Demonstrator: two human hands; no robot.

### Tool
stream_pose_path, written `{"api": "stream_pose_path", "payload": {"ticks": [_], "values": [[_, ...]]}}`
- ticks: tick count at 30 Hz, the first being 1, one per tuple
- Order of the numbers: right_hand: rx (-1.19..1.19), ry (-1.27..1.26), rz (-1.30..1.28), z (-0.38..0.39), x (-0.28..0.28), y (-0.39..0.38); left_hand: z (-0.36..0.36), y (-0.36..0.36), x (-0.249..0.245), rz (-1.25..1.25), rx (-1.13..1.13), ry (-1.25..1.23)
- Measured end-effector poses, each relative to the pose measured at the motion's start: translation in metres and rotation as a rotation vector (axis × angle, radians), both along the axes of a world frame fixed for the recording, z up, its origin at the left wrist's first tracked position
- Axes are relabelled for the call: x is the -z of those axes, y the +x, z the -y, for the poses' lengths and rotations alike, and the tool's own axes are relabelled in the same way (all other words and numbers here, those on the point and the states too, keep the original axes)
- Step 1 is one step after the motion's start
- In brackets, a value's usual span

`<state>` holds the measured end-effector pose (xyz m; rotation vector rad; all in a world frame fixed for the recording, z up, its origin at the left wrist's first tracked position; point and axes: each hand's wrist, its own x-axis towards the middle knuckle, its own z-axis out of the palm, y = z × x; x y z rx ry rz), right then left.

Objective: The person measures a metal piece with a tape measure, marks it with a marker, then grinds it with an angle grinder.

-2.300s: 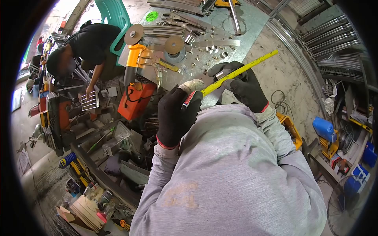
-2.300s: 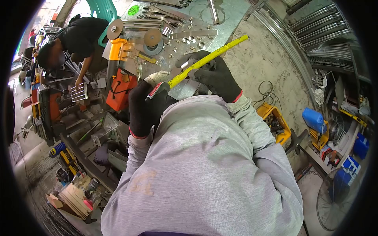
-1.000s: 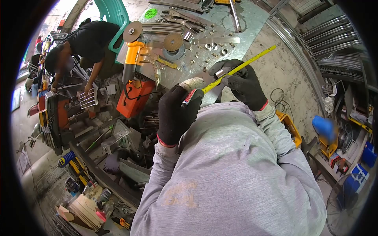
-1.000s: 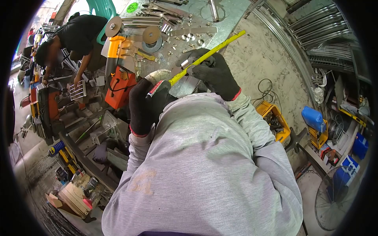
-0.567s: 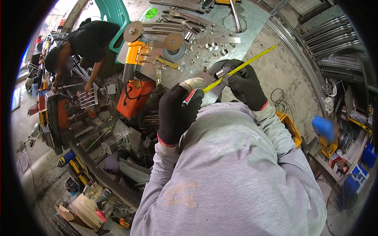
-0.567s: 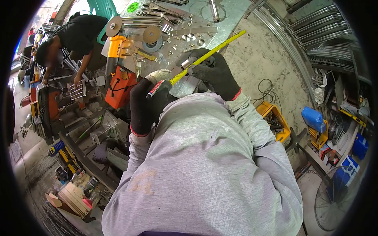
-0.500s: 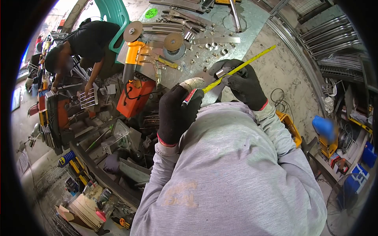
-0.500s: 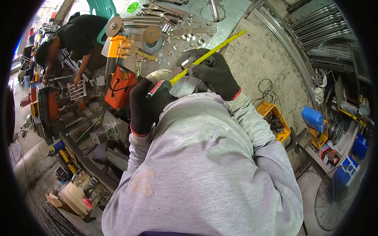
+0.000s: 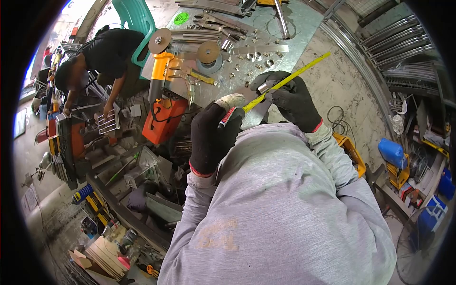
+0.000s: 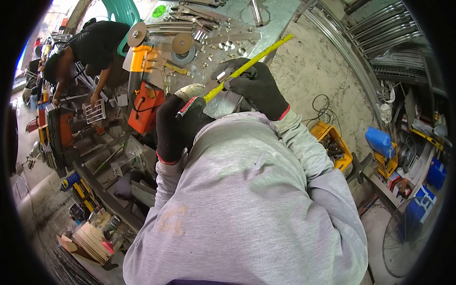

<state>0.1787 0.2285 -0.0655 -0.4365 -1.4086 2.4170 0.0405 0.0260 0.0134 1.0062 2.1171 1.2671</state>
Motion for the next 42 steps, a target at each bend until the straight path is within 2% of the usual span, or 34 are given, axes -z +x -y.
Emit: {"api": "stream_pose_path", "payload": {"ticks": [7,16,22,30,42], "values": [[0.006,0.004,0.006,0.002,0.0,-0.002,-0.001,-0.001,0.0,-0.041,0.01,0.012],[0.019,0.003,0.058,0.001,-0.003,-0.002,0.003,-0.002,0.006,0.038,-0.027,-0.007],[0.016,-0.018,0.056,0.002,-0.005,-0.005,0.004,-0.005,0.013,-0.142,-0.034,0.141],[0.016,-0.054,0.088,0.0,-0.004,-0.003,0.001,0.001,0.001,0.004,-0.016,0.031],[-0.011,-0.033,0.078,-0.002,-0.001,-0.002,0.003,0.0,0.004,-0.007,0.01,0.072]]}}
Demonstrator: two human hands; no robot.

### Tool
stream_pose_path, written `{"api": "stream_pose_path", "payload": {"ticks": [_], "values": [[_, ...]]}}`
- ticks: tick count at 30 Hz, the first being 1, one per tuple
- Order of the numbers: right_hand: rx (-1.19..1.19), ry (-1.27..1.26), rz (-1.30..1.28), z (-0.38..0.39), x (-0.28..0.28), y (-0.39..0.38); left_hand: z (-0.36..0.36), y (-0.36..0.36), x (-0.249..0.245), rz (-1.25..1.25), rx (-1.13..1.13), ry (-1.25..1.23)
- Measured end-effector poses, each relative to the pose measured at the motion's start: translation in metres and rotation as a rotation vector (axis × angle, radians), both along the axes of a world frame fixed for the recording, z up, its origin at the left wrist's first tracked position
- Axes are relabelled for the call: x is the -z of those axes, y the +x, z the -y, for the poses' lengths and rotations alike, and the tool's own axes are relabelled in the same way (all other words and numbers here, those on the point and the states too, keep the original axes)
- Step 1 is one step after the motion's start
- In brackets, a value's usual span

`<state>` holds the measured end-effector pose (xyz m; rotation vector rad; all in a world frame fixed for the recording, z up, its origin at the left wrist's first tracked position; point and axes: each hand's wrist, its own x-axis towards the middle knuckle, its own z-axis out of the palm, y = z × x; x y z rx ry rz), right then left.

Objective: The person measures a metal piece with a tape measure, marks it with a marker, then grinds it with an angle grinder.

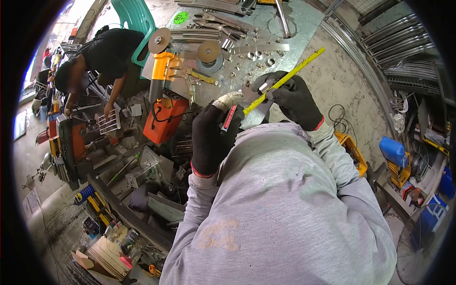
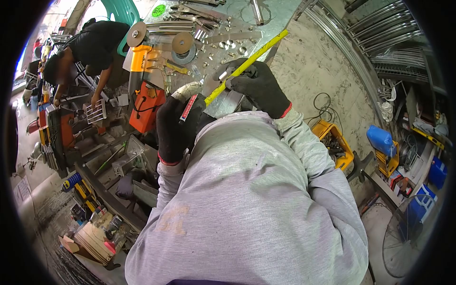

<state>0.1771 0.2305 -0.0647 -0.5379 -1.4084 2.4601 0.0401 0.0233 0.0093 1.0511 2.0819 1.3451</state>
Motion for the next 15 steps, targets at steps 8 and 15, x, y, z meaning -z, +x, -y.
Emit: {"api": "stream_pose_path", "payload": {"ticks": [8,15], "values": [[-0.015,0.052,-0.012,-0.0004,0.0025,0.0006,0.0019,-0.0011,0.0057,0.019,0.001,0.02],[-0.008,0.008,-0.047,-0.0006,0.0057,0.0007,0.0012,-0.0015,0.0067,-0.002,-0.008,0.026]]}}
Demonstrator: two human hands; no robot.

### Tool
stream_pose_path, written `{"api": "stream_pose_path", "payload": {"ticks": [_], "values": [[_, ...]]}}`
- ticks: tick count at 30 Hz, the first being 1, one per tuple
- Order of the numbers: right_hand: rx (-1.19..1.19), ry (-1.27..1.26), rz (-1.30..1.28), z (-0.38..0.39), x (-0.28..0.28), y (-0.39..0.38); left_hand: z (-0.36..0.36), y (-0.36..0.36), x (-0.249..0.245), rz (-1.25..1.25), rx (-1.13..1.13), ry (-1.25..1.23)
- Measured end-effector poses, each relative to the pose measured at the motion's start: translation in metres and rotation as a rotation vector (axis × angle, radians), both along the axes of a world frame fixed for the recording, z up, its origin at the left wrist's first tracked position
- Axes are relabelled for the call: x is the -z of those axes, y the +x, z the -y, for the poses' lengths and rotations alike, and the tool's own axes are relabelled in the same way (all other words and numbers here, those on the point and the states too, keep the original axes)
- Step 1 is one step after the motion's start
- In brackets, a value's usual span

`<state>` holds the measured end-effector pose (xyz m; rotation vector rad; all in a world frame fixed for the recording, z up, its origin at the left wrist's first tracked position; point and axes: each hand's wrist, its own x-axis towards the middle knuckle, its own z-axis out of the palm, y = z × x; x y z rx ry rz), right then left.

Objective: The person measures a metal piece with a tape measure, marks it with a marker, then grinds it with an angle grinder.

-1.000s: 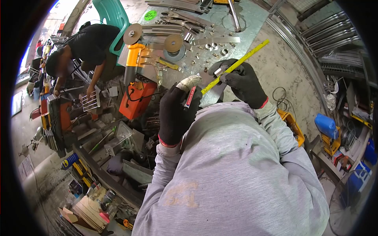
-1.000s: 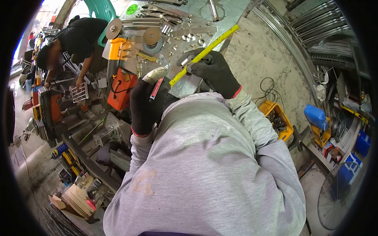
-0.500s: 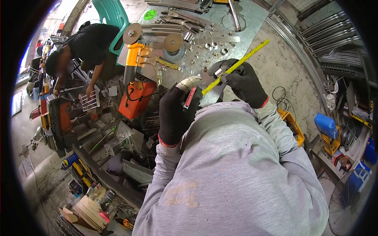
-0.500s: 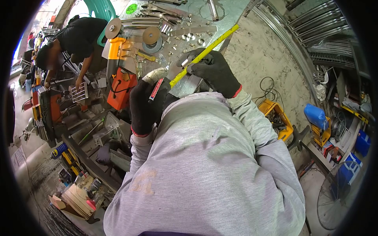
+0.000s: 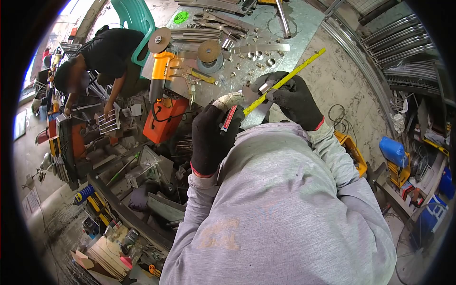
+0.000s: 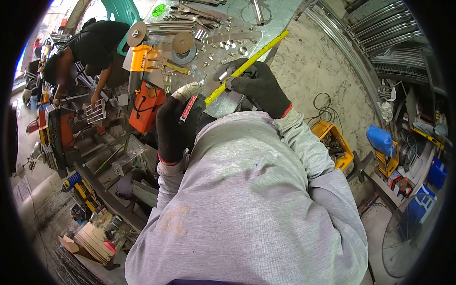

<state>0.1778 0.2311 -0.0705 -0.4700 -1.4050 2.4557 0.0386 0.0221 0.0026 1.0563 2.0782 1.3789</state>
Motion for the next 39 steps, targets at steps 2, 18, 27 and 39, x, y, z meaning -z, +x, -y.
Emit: {"api": "stream_pose_path", "payload": {"ticks": [2,18,27,39], "values": [[-0.009,0.008,-0.009,-0.0004,0.0007,-0.0001,-0.0003,-0.0006,-0.0003,-0.007,0.002,-0.003],[0.016,0.002,0.017,0.0011,-0.0025,0.0008,-0.0003,-0.0002,-0.0057,0.009,0.006,-0.021],[0.011,-0.001,0.0,0.0002,-0.0021,-0.0002,-0.0001,-0.0007,-0.0019,0.012,0.003,-0.02],[0.012,0.001,-0.003,0.0005,0.0002,-0.0013,0.0,-0.0022,-0.0002,0.023,0.012,-0.008]]}}
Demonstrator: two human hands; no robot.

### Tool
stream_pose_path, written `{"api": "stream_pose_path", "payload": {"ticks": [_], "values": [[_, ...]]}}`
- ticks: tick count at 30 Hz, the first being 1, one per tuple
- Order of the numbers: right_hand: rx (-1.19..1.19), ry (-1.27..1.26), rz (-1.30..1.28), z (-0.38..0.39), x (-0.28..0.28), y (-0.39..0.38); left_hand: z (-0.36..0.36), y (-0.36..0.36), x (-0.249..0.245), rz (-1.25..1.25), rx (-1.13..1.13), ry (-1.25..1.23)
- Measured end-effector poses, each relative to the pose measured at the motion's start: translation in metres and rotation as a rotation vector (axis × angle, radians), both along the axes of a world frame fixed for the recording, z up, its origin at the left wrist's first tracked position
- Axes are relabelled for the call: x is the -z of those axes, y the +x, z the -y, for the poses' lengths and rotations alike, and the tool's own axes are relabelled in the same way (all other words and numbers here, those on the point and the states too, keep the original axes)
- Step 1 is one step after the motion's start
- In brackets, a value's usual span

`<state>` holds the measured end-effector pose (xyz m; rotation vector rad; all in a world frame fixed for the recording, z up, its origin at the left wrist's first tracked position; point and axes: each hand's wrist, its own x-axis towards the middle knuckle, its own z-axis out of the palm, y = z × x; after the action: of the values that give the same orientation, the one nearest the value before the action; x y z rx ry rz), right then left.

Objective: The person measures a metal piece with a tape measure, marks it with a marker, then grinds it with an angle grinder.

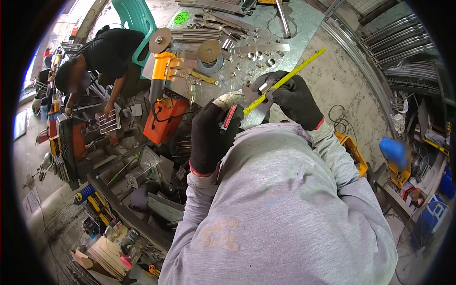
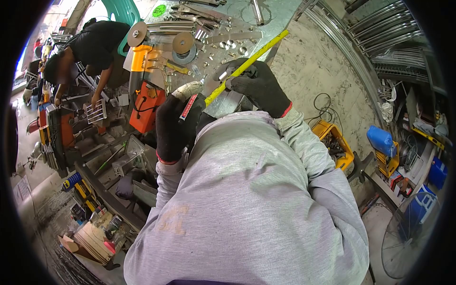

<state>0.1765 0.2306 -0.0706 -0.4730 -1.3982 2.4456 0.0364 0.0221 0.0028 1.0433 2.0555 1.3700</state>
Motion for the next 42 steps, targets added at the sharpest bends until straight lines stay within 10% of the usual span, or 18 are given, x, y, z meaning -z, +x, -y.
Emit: {"api": "stream_pose_path", "payload": {"ticks": [42], "values": [[-0.031,0.024,0.013,-0.0003,-0.0062,0.0004,0.0011,0.0007,-0.0067,0.008,0.034,-0.06]]}}
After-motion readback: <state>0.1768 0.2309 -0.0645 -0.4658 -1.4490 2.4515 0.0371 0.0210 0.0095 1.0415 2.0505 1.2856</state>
